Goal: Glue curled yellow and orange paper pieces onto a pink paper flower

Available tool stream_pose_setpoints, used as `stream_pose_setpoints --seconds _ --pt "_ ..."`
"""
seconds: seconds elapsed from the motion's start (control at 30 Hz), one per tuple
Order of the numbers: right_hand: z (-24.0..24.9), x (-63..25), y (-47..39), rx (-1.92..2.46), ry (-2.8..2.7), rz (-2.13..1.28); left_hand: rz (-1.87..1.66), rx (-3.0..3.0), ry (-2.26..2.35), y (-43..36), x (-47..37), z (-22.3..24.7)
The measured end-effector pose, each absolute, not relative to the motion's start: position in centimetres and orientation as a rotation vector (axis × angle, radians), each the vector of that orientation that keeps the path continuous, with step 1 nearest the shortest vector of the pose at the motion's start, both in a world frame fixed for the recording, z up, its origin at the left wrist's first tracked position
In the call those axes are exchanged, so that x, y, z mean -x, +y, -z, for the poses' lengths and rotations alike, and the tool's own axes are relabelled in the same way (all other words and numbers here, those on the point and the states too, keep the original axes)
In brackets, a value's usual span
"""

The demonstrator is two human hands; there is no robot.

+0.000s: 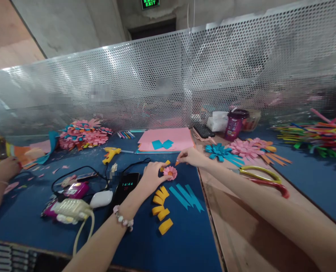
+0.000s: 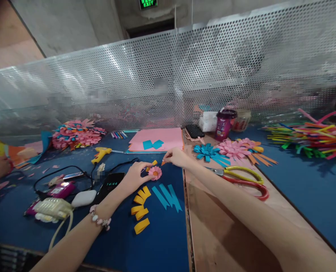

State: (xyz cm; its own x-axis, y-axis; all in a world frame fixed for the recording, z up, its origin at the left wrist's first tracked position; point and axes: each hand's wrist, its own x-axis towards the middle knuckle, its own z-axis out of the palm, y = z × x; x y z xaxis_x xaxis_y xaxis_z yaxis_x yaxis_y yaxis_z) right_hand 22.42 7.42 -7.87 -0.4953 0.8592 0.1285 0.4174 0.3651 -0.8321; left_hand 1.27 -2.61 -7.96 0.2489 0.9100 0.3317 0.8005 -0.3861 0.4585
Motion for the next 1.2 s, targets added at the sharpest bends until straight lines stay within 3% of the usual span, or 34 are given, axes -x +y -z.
stream_pose_setpoints --seconds 1.2 --pt "7.6 -21.4 6.8 0.941 -2.106 -1.180 -0.953 -2.309 1.326 -3.4 -1.7 7.4"
